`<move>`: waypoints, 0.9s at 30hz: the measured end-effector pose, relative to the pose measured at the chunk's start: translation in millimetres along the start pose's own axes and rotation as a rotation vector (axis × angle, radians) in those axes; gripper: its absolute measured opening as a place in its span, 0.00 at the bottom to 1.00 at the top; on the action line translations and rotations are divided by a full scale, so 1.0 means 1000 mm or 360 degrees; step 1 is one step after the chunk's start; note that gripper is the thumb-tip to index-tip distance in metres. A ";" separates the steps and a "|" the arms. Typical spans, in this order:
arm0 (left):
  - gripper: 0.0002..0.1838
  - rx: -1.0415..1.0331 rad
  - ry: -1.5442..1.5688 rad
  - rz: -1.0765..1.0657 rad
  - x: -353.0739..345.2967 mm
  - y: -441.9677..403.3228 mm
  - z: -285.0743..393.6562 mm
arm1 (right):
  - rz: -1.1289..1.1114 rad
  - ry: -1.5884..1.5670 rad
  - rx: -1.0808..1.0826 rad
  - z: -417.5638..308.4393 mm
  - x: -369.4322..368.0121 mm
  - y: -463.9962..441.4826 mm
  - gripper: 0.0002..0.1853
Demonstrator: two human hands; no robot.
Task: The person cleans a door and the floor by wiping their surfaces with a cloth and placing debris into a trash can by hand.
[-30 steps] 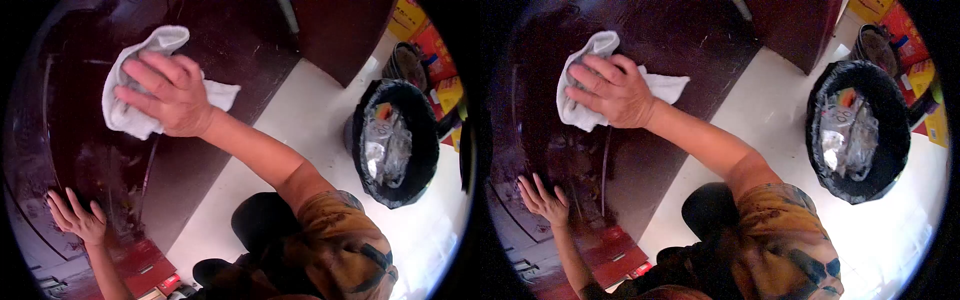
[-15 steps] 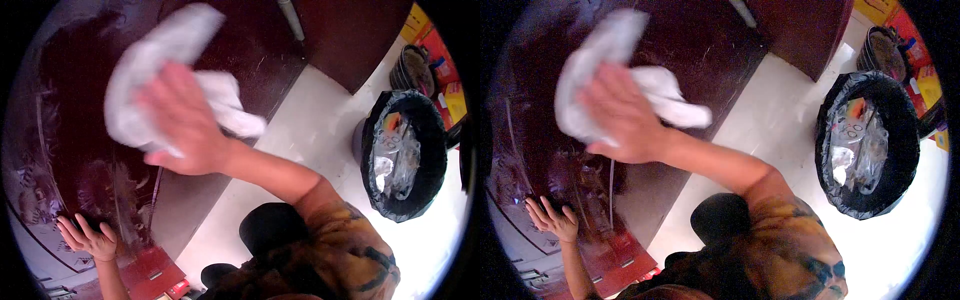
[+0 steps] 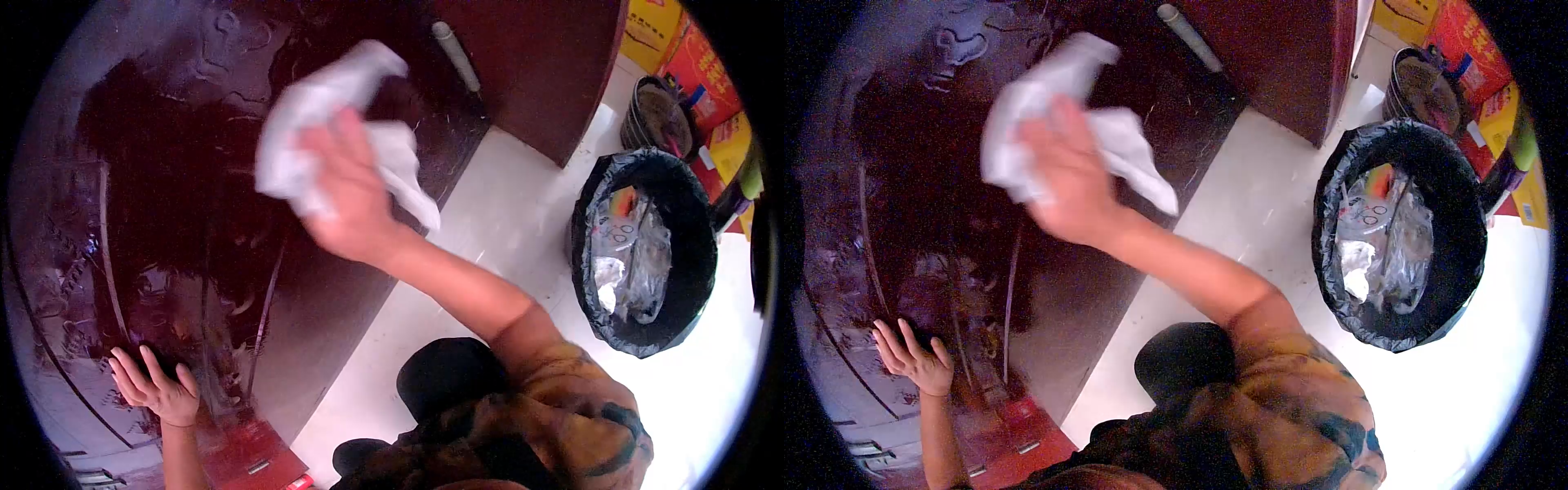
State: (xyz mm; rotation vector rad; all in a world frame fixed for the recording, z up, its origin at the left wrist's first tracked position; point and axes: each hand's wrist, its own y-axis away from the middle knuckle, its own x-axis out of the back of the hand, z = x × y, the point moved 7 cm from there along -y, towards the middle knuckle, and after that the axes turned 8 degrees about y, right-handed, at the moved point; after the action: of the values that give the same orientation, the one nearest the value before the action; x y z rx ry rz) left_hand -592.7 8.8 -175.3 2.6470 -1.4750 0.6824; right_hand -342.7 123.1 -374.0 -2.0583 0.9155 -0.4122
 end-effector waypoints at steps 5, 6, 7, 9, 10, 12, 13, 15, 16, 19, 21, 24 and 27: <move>0.29 -0.0002 0.0016 0.0015 0.002 -0.001 -0.002 | 0.0612 0.0190 0.0012 0.017 0.024 -0.144 0.28; 0.29 0.0002 0.0018 0.0027 0.001 0.000 -0.001 | 0.0656 0.0364 -0.0068 0.032 0.029 -0.148 0.25; 0.29 0.0011 0.0026 0.0046 0.000 -0.001 0.000 | 0.0505 0.0599 -0.0128 0.048 0.032 -0.138 0.23; 0.29 0.0032 0.0045 0.0076 0.001 -0.001 0.001 | 0.0545 0.0428 -0.0297 0.105 0.010 -0.062 0.30; 0.29 0.0037 0.0026 0.0071 0.000 0.000 0.000 | 0.0392 0.0531 -0.0404 0.122 0.009 -0.023 0.28; 0.29 0.0062 0.0036 0.0083 -0.001 0.000 0.000 | 0.0168 0.0594 -0.0695 0.149 0.011 0.056 0.24; 0.28 0.0063 0.0037 0.0076 0.000 0.001 -0.001 | 0.0091 0.0560 -0.0896 0.157 0.014 0.085 0.21; 0.28 0.0061 0.0040 0.0120 -0.001 0.001 -0.001 | 0.0203 0.0333 -0.0895 0.124 0.022 0.086 0.20; 0.28 0.0056 0.0048 0.0135 0.000 0.001 -0.001 | 0.0250 0.0222 -0.0901 0.106 0.022 0.079 0.20; 0.28 0.0095 0.0000 0.0097 -0.002 0.004 -0.002 | 0.0173 0.0096 -0.0029 0.014 0.007 -0.026 0.20; 0.27 0.0107 0.0046 0.0142 0.001 0.000 -0.002 | 0.0259 -0.0234 0.0347 -0.042 0.007 -0.096 0.29; 0.26 0.0131 0.0050 0.0149 0.002 0.002 -0.004 | 0.0453 -0.0216 0.0582 -0.075 0.002 -0.132 0.29; 0.25 0.0172 0.0072 0.0144 0.001 0.004 -0.007 | 0.0435 0.0066 0.0216 -0.025 -0.002 -0.079 0.26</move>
State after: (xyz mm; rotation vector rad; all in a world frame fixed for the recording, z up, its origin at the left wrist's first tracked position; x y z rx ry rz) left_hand -598.2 7.7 -169.8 2.6361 -1.5978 0.8462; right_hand -321.6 141.9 -296.4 -1.7772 1.1445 -0.3596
